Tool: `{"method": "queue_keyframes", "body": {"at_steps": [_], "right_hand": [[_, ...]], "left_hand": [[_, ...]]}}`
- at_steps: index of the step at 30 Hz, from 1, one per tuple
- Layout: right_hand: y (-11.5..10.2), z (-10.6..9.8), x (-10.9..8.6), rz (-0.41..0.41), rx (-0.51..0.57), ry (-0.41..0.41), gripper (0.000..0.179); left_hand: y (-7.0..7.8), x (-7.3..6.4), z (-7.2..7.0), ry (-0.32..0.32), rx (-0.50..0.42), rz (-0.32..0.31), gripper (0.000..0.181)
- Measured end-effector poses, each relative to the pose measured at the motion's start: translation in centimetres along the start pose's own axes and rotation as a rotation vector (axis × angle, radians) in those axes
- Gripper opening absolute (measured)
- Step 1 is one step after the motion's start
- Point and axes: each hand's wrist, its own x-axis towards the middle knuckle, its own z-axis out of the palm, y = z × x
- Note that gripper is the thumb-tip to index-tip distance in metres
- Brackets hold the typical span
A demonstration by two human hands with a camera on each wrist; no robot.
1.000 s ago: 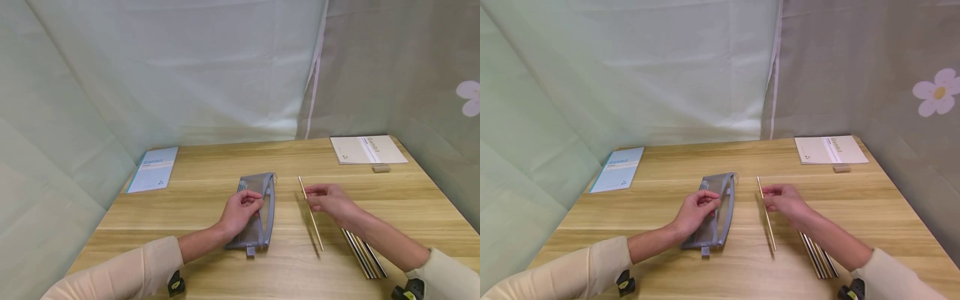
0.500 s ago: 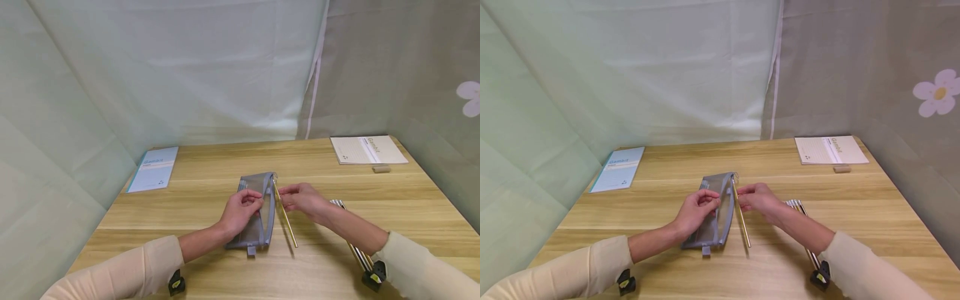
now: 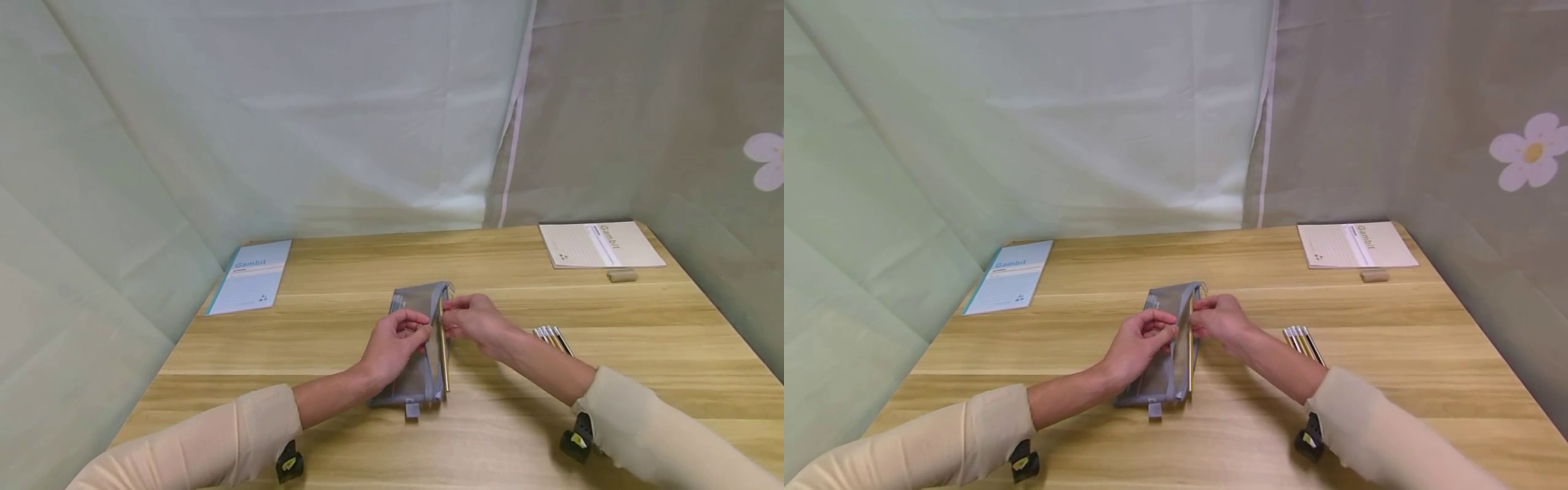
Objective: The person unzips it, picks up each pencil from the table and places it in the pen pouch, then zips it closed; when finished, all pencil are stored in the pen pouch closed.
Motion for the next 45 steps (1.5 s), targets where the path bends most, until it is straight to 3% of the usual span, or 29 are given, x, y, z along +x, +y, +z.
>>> {"method": "queue_keyframes", "body": {"at_steps": [10, 15, 24, 32, 45], "right_hand": [[0.3, 1.2, 0.6, 0.014, 0.008, 0.093, 0.036], [0.4, 1.4, 0.6, 0.011, -0.012, 0.087, 0.038], [0.2, 0.1, -1.0, -0.064, -0.072, 0.096, 0.035], [-0.3, -3.9, -3.7, -0.177, -0.265, 0.104, 0.041], [0.1, -12.8, -6.6, -0.188, -0.528, -0.002, 0.069]], "left_hand": [[-0.1, -0.1, 0.2, 0.009, -0.013, 0.018, 0.018], [-0.1, -0.1, 0.2, 0.013, -0.022, 0.023, 0.018], [0.1, -0.1, 0.1, 0.008, 0.01, 0.01, 0.018], [0.1, 0.0, -0.2, 0.012, 0.018, 0.021, 0.02], [0.1, 0.1, -0.4, 0.023, -0.006, 0.0, 0.019]]}}
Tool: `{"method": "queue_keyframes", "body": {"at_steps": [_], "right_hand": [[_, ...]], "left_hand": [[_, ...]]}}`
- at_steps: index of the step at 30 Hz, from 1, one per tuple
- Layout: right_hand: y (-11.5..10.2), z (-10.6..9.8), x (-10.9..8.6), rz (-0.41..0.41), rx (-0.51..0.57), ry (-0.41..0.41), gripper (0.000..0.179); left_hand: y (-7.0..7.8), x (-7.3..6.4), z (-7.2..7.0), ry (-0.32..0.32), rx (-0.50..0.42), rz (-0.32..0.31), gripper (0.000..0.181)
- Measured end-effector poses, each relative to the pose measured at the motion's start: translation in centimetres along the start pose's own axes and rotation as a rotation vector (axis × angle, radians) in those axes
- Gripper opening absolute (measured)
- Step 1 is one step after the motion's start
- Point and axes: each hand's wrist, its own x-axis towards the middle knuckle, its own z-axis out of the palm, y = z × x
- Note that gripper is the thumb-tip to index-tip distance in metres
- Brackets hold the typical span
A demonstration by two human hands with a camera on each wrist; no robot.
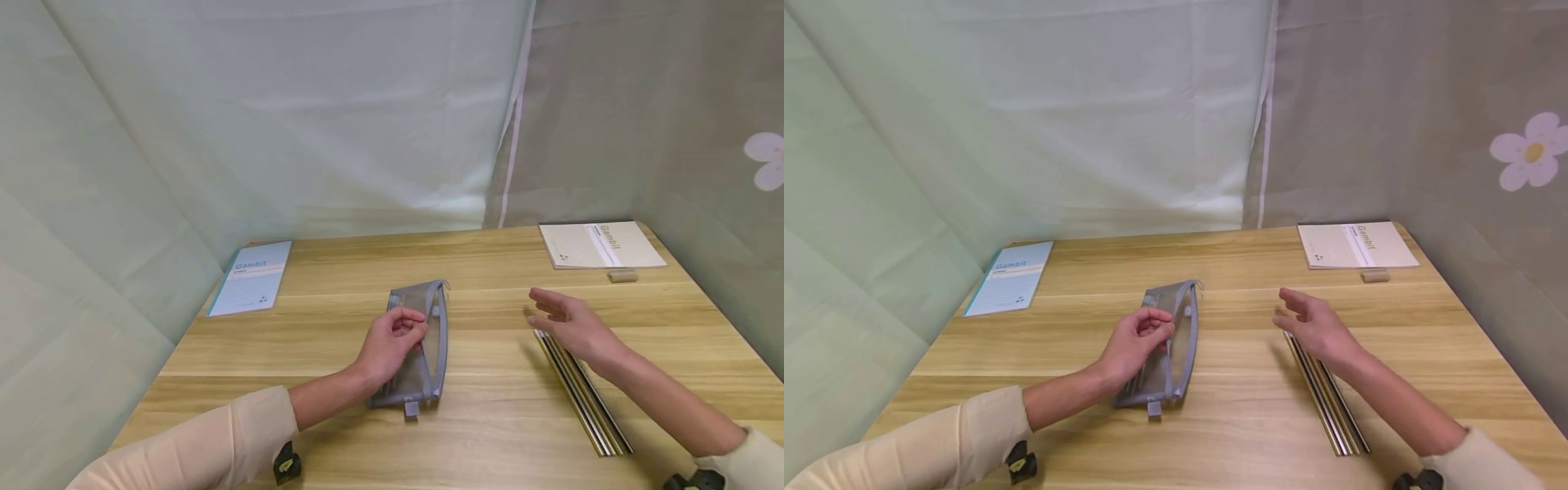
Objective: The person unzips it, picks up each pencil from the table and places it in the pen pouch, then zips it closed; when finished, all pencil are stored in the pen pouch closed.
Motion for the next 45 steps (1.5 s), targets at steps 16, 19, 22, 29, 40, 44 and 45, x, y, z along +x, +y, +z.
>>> {"method": "queue_keyframes", "body": {"at_steps": [16, 19, 22, 29, 40, 44, 45], "right_hand": [[5.1, -2.6, -2.6, -0.094, -0.063, -0.015, 0.065], [5.5, -2.6, -3.0, -0.134, -0.108, 0.016, 0.062], [5.8, -2.7, -3.6, -0.162, -0.161, 0.046, 0.061], [6.4, -2.4, -4.5, -0.181, -0.245, 0.096, 0.062], [6.6, -1.5, -4.8, -0.185, -0.374, 0.154, 0.059], [6.5, -1.4, -4.8, -0.177, -0.394, 0.16, 0.059], [6.4, -1.4, -4.8, -0.174, -0.4, 0.162, 0.059]], "left_hand": [[0.1, 0.0, -0.1, -0.003, 0.016, 0.0, 0.022], [0.2, 0.0, -0.2, -0.002, 0.015, -0.003, 0.024], [0.4, 0.0, -0.2, -0.002, 0.012, -0.009, 0.023], [0.6, 0.0, -0.3, -0.007, 0.02, -0.011, 0.023], [0.5, 0.0, -0.3, -0.016, 0.024, -0.001, 0.023], [0.5, 0.0, -0.2, -0.018, 0.024, 0.002, 0.023], [0.5, 0.0, -0.2, -0.019, 0.025, 0.002, 0.022]]}}
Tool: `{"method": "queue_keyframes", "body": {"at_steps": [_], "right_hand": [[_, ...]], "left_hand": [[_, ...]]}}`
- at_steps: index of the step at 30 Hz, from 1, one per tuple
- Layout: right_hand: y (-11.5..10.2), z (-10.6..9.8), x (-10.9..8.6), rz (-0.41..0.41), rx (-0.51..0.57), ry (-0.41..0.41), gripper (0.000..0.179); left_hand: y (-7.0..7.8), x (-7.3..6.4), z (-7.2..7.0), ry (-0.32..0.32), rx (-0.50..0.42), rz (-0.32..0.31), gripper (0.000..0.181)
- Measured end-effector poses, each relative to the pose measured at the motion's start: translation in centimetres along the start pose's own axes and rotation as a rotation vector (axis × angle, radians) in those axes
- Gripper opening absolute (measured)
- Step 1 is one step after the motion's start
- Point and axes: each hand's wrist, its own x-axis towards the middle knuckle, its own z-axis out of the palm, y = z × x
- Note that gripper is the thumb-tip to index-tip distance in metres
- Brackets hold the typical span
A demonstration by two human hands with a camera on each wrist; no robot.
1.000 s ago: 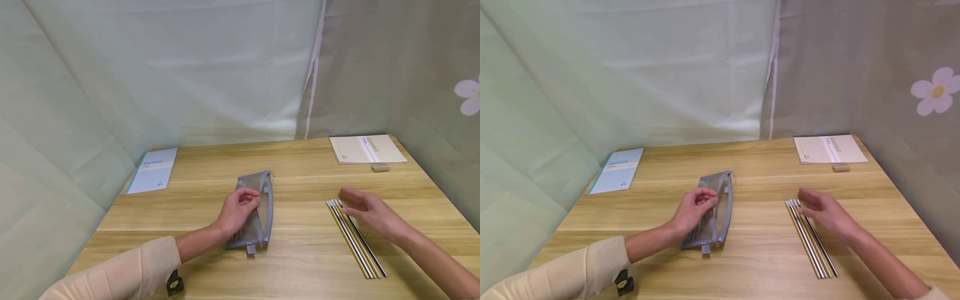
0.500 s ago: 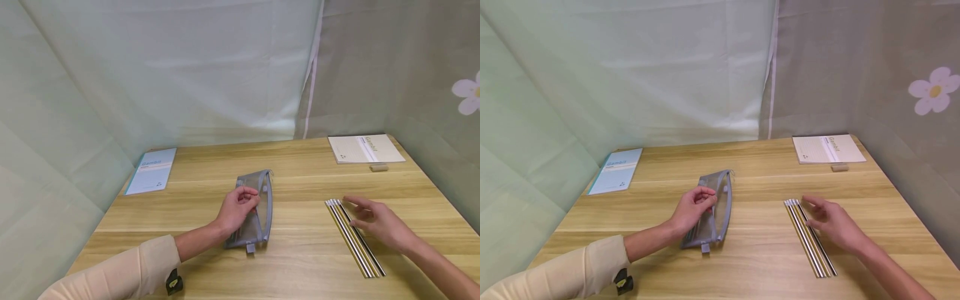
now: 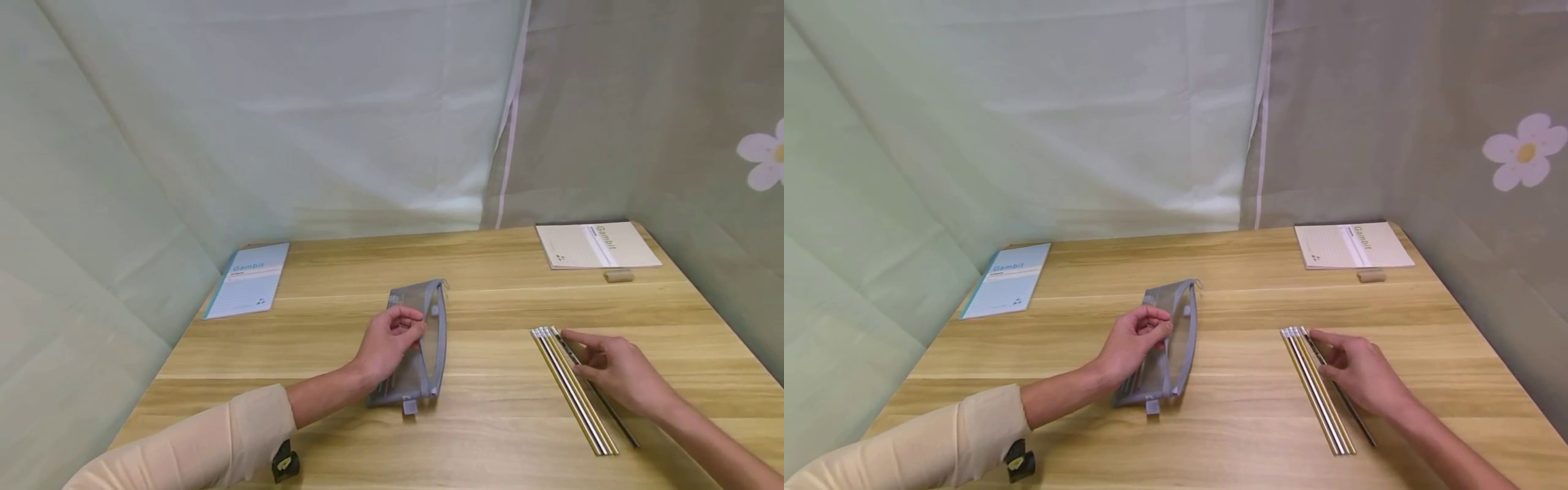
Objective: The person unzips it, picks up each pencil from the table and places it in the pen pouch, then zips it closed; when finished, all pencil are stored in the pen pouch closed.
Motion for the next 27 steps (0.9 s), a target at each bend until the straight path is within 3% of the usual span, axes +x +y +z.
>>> {"method": "queue_keyframes", "body": {"at_steps": [15, 22, 27], "right_hand": [[-1.3, 0.1, 0.5, 0.066, -0.093, 0.067, 0.049], [-2.1, -0.2, 0.8, 0.162, -0.027, 0.059, 0.051], [-2.3, -1.4, 1.6, 0.261, 0.104, 0.013, 0.051]], "left_hand": [[-0.4, -0.1, -0.1, 0.004, -0.01, 0.016, 0.019], [-0.5, -0.1, -0.1, 0.006, -0.004, 0.016, 0.017], [-0.5, -0.2, -0.2, 0.005, -0.004, 0.017, 0.019]]}}
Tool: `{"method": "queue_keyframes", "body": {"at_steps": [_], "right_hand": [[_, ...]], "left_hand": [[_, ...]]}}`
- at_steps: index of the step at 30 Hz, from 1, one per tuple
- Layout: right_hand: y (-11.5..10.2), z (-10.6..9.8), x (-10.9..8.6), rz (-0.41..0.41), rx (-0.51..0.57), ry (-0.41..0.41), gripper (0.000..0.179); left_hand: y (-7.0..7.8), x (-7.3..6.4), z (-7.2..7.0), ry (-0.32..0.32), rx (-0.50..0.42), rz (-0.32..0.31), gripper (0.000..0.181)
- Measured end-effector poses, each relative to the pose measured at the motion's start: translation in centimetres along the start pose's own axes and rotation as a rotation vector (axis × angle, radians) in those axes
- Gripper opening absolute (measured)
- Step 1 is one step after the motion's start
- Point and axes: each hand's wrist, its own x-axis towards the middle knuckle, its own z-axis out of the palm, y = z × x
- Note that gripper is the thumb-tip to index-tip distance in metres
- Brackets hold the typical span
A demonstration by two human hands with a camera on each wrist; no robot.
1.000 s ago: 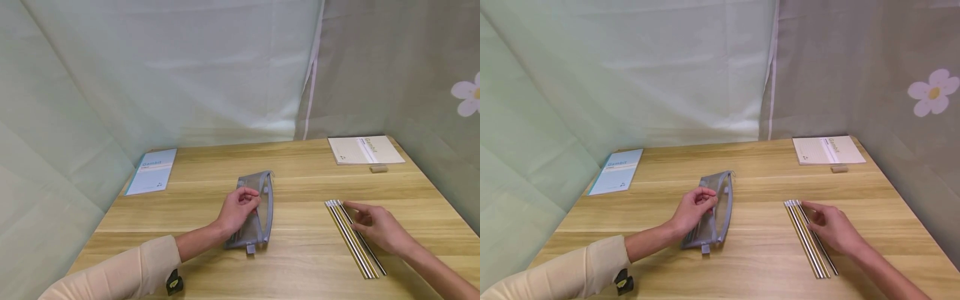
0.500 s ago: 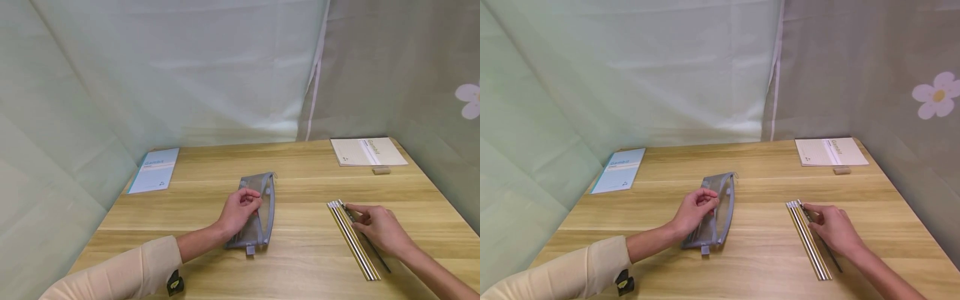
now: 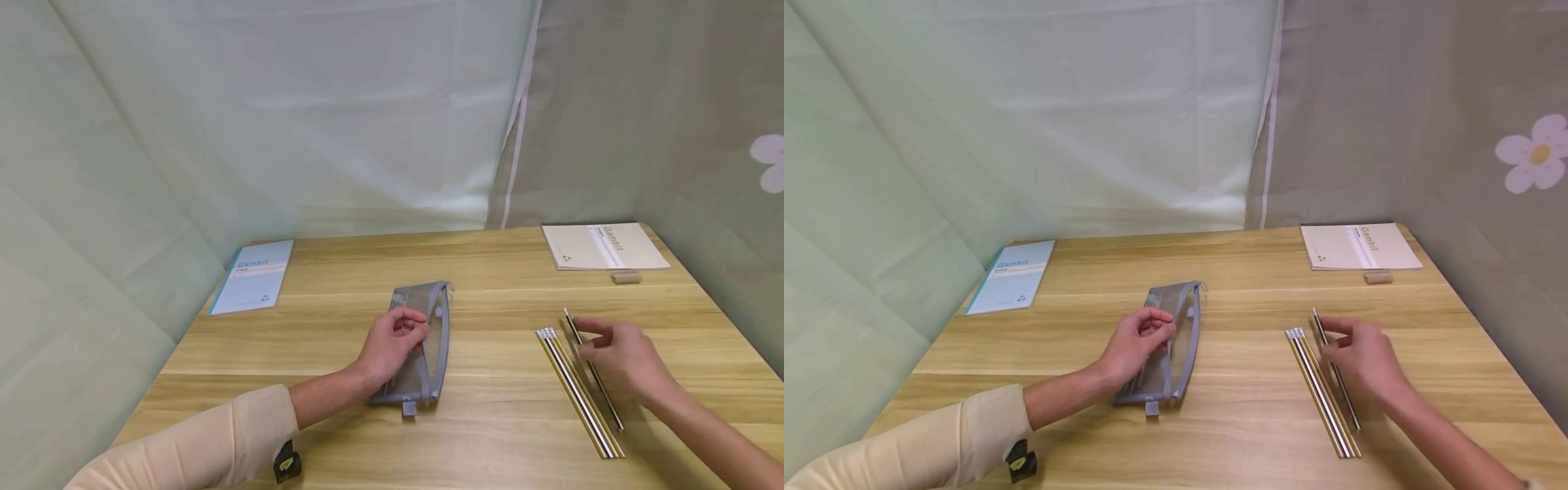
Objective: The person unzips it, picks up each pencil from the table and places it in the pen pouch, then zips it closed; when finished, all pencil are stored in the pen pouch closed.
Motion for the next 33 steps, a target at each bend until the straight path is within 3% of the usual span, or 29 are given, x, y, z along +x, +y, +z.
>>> {"method": "queue_keyframes", "body": {"at_steps": [4, 14, 21, 26, 33], "right_hand": [[-0.6, -0.9, 0.8, 0.081, 0.195, -0.057, 0.053], [-3.2, -0.2, 2.8, 0.124, 0.635, -0.111, 0.059], [-6.1, 1.4, 3.6, 0.14, 0.698, -0.147, 0.06], [-7.9, 3.4, 4.3, 0.117, 0.762, -0.168, 0.06], [-10.2, 6.6, 4.8, 0.148, 0.781, -0.193, 0.055]], "left_hand": [[0.0, 0.0, 0.0, -0.001, 0.002, -0.006, 0.019], [0.0, 0.0, 0.1, 0.004, -0.019, -0.002, 0.017], [0.1, 0.0, 0.1, 0.007, -0.021, -0.006, 0.016], [0.2, 0.0, 0.1, 0.004, -0.018, -0.003, 0.017], [0.3, 0.0, 0.2, 0.006, -0.012, -0.011, 0.017]]}}
